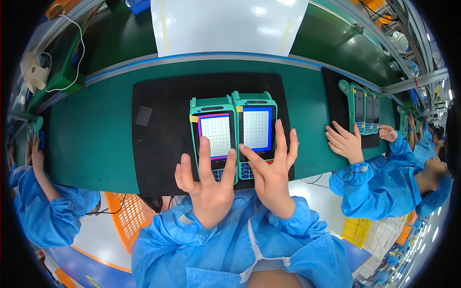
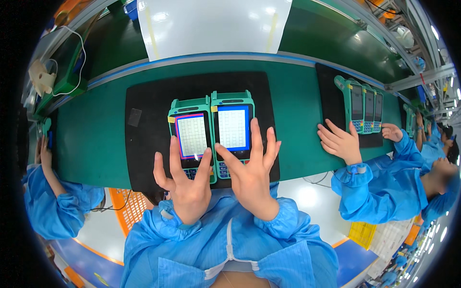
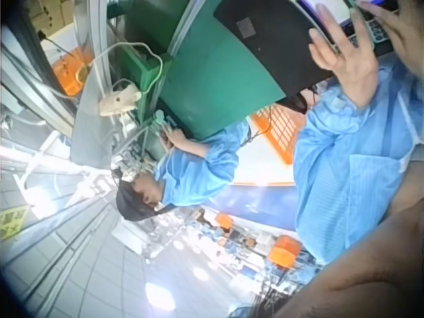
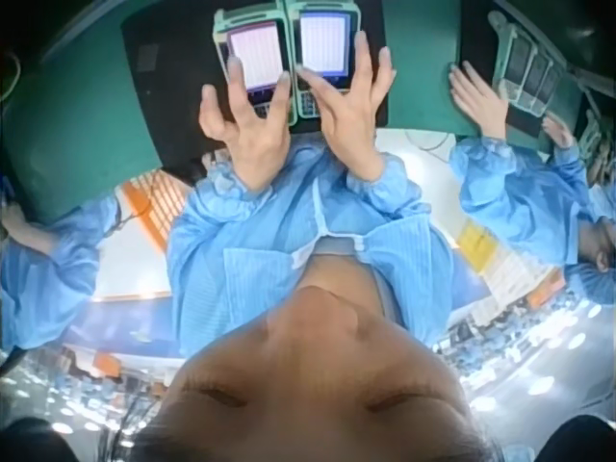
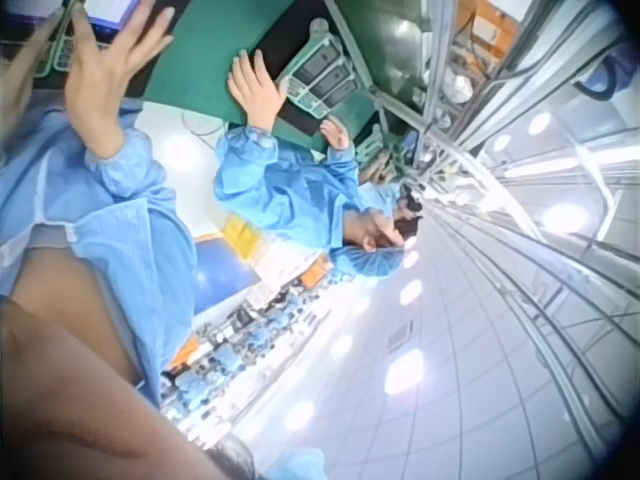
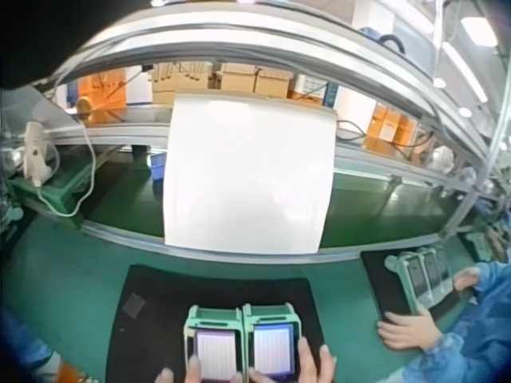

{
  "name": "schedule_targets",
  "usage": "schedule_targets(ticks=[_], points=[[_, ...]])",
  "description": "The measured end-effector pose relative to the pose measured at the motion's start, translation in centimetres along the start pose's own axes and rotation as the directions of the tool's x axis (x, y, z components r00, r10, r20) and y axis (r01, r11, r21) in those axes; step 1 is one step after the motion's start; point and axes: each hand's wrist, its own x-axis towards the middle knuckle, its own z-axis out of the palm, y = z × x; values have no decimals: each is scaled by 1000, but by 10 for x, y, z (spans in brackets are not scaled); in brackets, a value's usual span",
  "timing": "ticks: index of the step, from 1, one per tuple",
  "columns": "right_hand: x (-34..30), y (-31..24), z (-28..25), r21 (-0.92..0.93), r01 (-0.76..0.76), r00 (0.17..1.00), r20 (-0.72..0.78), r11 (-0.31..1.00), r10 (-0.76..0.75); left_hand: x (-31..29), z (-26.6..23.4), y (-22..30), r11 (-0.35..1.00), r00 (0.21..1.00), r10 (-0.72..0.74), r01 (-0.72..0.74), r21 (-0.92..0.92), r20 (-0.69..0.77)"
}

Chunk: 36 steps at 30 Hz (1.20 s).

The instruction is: The person receives handheld electronic devices on a workbench, tests their touchscreens by tapping buttons and swiping along vertical columns across the displays by hand, and slides the tested devices down the assembly line.

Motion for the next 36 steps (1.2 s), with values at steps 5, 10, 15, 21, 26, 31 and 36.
schedule_targets(ticks=[5, 10, 15, 21, 26, 31, 36], points=[[36, 0, 1, -87, 22, 998, -63, 996, -28, 30, 5, 3, 999, 999, -9, 11, 53, -34], [52, 4, 2, -108, 46, 994, -92, 993, -57, 52, 14, 1, 996, 992, -77, 82, 43, -95], [23, 2, 0, -72, 27, 999, 30, 997, -25, 24, -2, -3, 997, 997, -73, 72, 33, 39], [8, 16, -4, -28, -29, 997, 77, 999, 31, 4, -3, -9, 994, 997, -6, -3, 109, 74], [49, 17, 8, -45, -11, 1000, 9, 999, 11, 35, 14, -16, 994, 997, -38, 31, 102, 61], [62, 23, 18, -27, 6, 997, -79, 1000, -8, 55, 28, -18, 991, 996, -88, 89, 102, -10], [28, 23, 8, -56, -38, 997, 58, 998, 41, 29, 15, -10, 988, 994, -63, 50, 146, 88]])
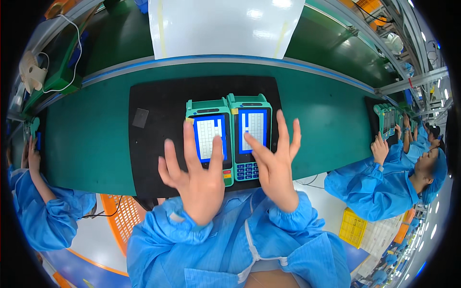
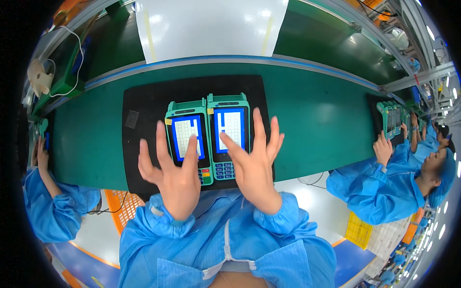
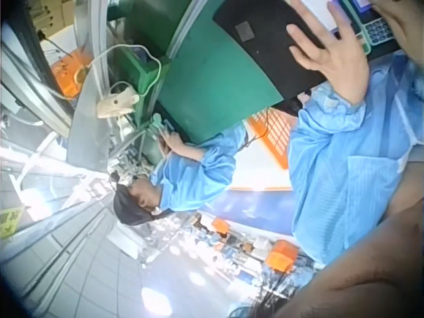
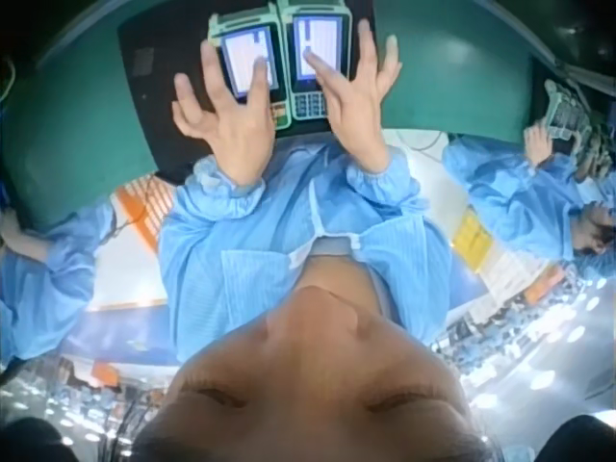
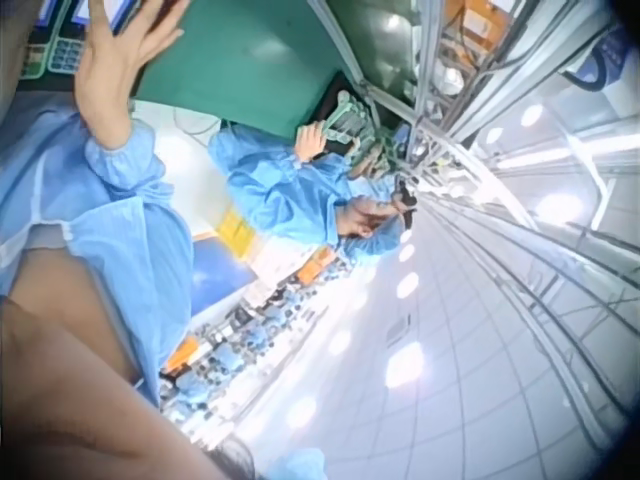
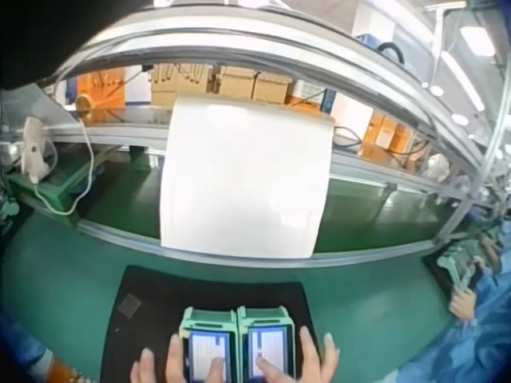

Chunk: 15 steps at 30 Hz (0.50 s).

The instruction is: The person receives handheld electronic devices on a workbench, tests their touchscreens by tapping buttons and swiping along vertical columns across the displays by hand, and slides the tested devices down the assembly line.

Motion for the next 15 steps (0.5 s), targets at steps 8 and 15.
schedule_targets(ticks=[8, 15], points=[[-5, 3, -2, 44, 19, 999, -28, 999, -18, -15, -7, 2, 1000, 999, 13, -13, 12, -30], [23, 9, 2, 54, 6, 992, -125, 999, 1, 24, 6, -11, 998, 993, -48, 43, -52, -104]])
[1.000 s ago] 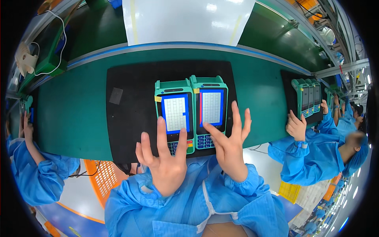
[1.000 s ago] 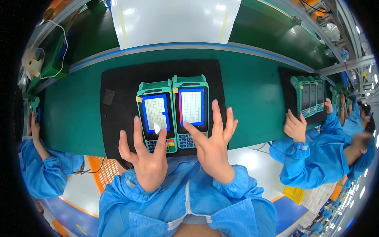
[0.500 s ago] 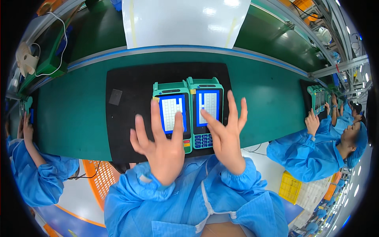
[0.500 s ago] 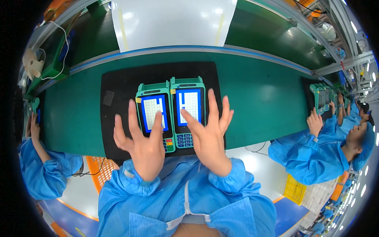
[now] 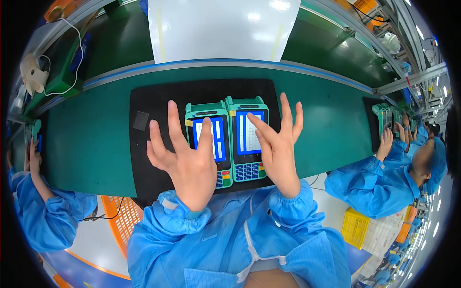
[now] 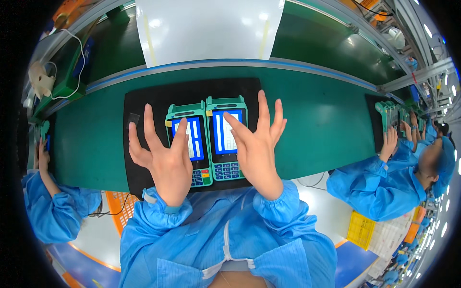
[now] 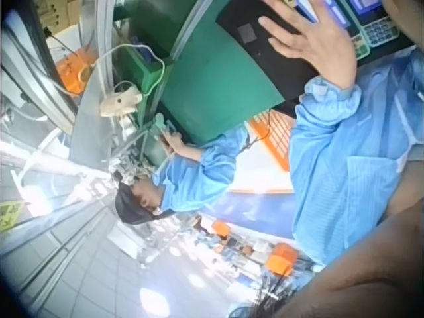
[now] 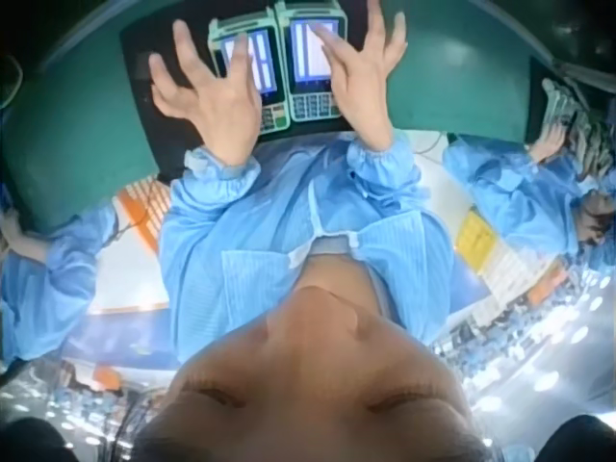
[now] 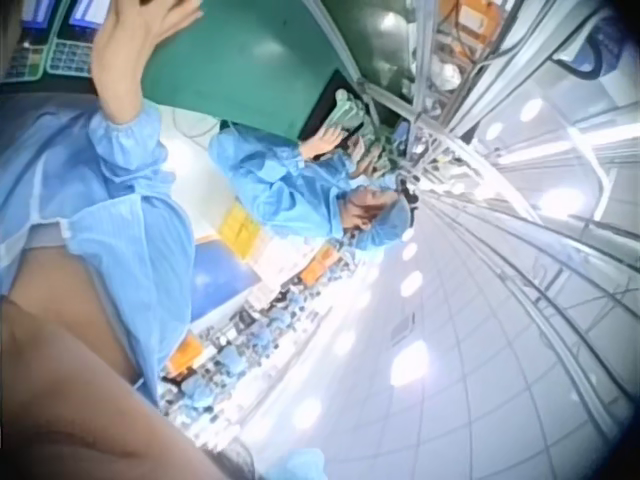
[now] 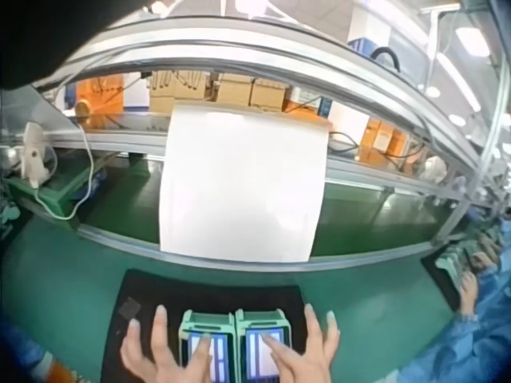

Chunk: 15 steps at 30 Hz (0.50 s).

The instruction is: The person receives handheld electronic devices on a workbench, tests their touchscreens by tapping buttons and swiping along vertical columns across the displays by hand, and slides the tested devices down the assembly line.

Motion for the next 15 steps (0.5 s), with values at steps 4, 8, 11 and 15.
schedule_targets(ticks=[4, 8, 11, 15], points=[[-26, 2, -11, -3, -24, 998, 56, 1000, 24, -25, -14, 3, 999, 994, 38, -40, 17, 99], [-51, 1, -20, 39, -69, 983, 173, 997, 61, -52, -26, 0, 996, 982, 68, -77, 49, 175], [-51, 2, -21, 29, -65, 982, 178, 997, 59, -54, -29, -2, 989, 983, 94, -111, 102, 158], [-26, 6, -16, 15, -20, 994, 109, 1000, 18, -36, -21, -1, 993, 987, 96, -105, 59, 129]])
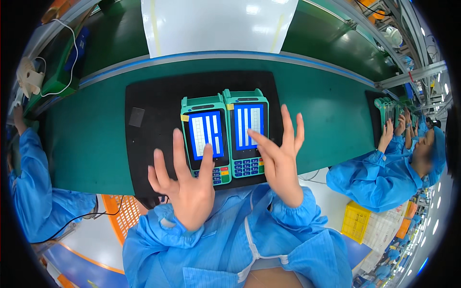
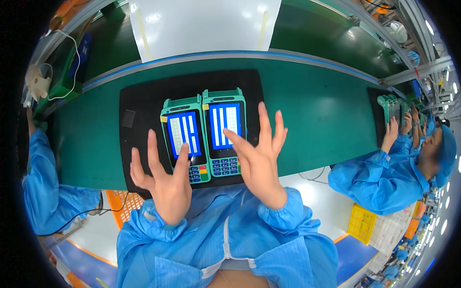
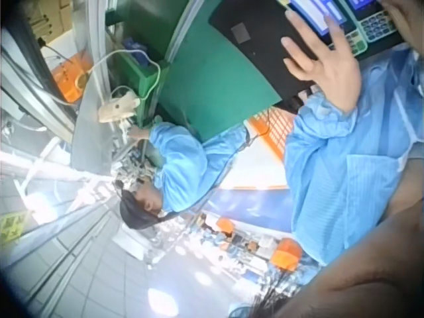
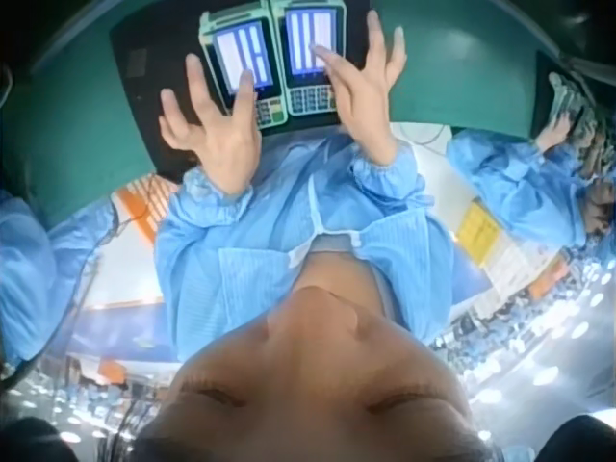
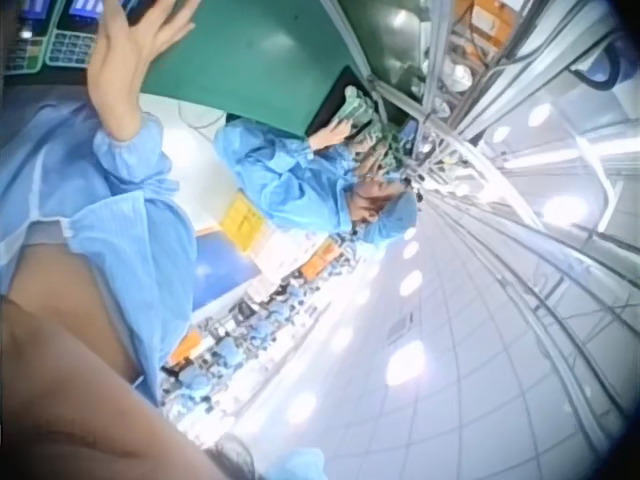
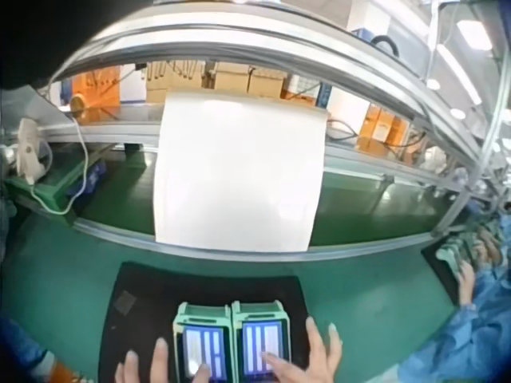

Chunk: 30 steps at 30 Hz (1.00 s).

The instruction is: The person receives handheld electronic devices on a workbench, tests their touchscreens by tapping buttons and swiping along vertical columns across the displays by hand, and slides the tested devices down the assembly line.

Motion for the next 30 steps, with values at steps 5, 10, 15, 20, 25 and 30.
schedule_targets(ticks=[5, 10, 15, 20, 25, 30], points=[[30, 2, 10, 0, 12, 992, -128, 1000, -12, 36, 15, -11, 996, 987, -86, 85, -17, -139], [16, 9, 6, 6, -11, 996, -89, 1000, 11, 29, 15, -10, 996, 991, -84, 80, -36, -101], [9, 11, 1, 2, -7, 998, -68, 1000, 7, 8, 9, -10, 998, 998, -60, 60, -29, -20], [16, 13, 3, 10, 17, 997, -81, 1000, -17, 11, 13, -11, 995, 997, -71, 68, -78, -41], [21, 9, -1, 31, 11, 990, -142, 999, -7, 11, 9, -10, 995, 996, -65, 60, -80, -56], [24, -2, 2, 22, 56, 991, -127, 998, -53, 10, 6, -10, 995, 996, -89, 88, -39, -30]])
